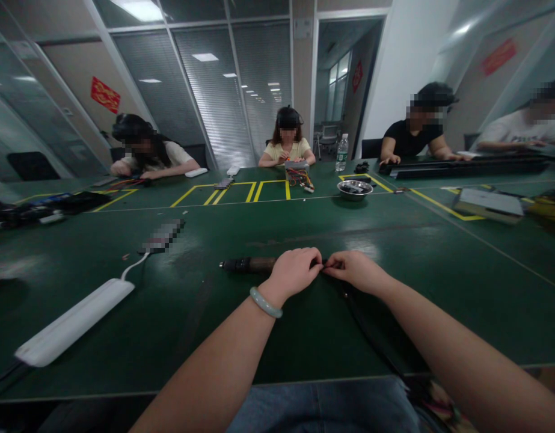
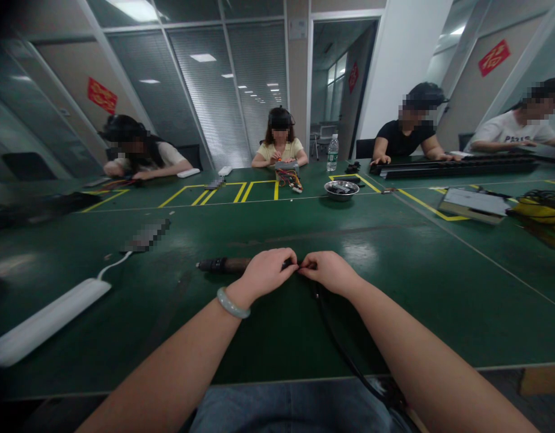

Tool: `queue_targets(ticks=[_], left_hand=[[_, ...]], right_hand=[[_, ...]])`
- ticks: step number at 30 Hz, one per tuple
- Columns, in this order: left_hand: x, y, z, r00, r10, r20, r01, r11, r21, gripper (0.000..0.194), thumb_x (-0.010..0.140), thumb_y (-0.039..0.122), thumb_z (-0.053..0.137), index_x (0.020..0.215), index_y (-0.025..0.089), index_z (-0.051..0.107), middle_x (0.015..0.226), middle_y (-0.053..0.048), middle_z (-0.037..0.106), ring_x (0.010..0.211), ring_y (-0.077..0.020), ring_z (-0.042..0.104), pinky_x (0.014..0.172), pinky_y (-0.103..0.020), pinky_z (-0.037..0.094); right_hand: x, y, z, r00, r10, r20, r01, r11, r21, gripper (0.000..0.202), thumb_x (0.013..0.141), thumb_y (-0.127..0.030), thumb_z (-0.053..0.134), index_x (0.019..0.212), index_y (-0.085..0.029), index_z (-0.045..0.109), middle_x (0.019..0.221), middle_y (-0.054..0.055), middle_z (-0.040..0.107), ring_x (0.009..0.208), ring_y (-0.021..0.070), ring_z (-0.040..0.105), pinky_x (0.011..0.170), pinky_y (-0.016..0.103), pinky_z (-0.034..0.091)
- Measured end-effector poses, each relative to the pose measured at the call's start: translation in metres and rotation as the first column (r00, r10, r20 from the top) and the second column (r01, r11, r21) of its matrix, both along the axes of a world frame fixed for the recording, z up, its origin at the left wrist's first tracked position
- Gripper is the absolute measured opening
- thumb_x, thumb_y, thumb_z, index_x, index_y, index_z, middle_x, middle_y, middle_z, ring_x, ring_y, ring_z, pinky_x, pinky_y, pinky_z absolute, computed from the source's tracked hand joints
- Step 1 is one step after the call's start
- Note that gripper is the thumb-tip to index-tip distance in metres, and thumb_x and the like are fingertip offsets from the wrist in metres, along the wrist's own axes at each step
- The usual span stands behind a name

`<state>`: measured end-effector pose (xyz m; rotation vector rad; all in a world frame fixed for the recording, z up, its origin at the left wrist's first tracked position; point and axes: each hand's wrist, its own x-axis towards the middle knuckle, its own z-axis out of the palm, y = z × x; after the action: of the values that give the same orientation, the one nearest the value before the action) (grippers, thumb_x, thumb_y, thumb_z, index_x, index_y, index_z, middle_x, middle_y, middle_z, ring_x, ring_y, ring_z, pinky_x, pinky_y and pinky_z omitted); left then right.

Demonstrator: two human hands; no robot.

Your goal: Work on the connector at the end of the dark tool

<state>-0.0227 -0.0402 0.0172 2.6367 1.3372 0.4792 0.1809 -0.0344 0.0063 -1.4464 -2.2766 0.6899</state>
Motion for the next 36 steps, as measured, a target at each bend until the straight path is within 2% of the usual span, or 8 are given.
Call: queue_targets(ticks=[7,20,29,36], left_hand=[[-0.0006,0.0001,0.0002,1.0,-0.004,0.005,0.004,1.0,-0.002,0.019,0.096,0.037,0.043,0.099,0.024,0.057,0.097,0.001,0.064,0.089,-0.0173,0.06,0.077,-0.031,0.045],[-0.0007,-0.0003,0.0014,0.999,-0.025,-0.028,0.026,0.999,0.042,0.017,0.094,0.036,0.047,0.099,0.024,0.058,0.097,0.0,0.064,0.092,-0.019,0.06,0.078,-0.031,0.045],[0.0005,-0.0012,0.0032,1.0,0.001,-0.025,-0.001,1.0,0.002,0.021,0.095,0.038,0.044,0.098,0.023,0.059,0.097,-0.002,0.064,0.09,-0.0185,0.06,0.079,-0.032,0.045],[-0.0005,-0.0015,0.0022,0.999,0.001,-0.035,-0.002,1.0,-0.022,0.02,0.093,0.04,0.049,0.099,0.024,0.058,0.099,-0.001,0.063,0.091,-0.0183,0.06,0.079,-0.032,0.046]], right_hand=[[-0.0007,-0.0013,0.0026,1.0,0.0,0.003,0.0,1.0,-0.019,0.018,0.082,-0.04,0.061,0.086,-0.025,0.07,0.082,-0.002,0.072,0.072,0.0165,0.065,0.064,0.026,0.044],[-0.0007,-0.0006,0.0006,1.0,0.009,-0.005,-0.009,1.0,-0.013,0.018,0.083,-0.039,0.061,0.086,-0.024,0.07,0.08,-0.002,0.072,0.07,0.0157,0.064,0.062,0.025,0.043],[-0.002,-0.0013,0.0049,1.0,-0.007,0.019,0.008,0.999,-0.045,0.02,0.082,-0.041,0.06,0.087,-0.024,0.07,0.083,0.001,0.073,0.073,0.0175,0.065,0.064,0.027,0.044],[-0.0017,-0.0016,0.0054,1.0,0.003,0.02,-0.002,1.0,-0.03,0.02,0.082,-0.041,0.06,0.087,-0.024,0.07,0.083,0.0,0.073,0.074,0.0172,0.065,0.066,0.027,0.045]])
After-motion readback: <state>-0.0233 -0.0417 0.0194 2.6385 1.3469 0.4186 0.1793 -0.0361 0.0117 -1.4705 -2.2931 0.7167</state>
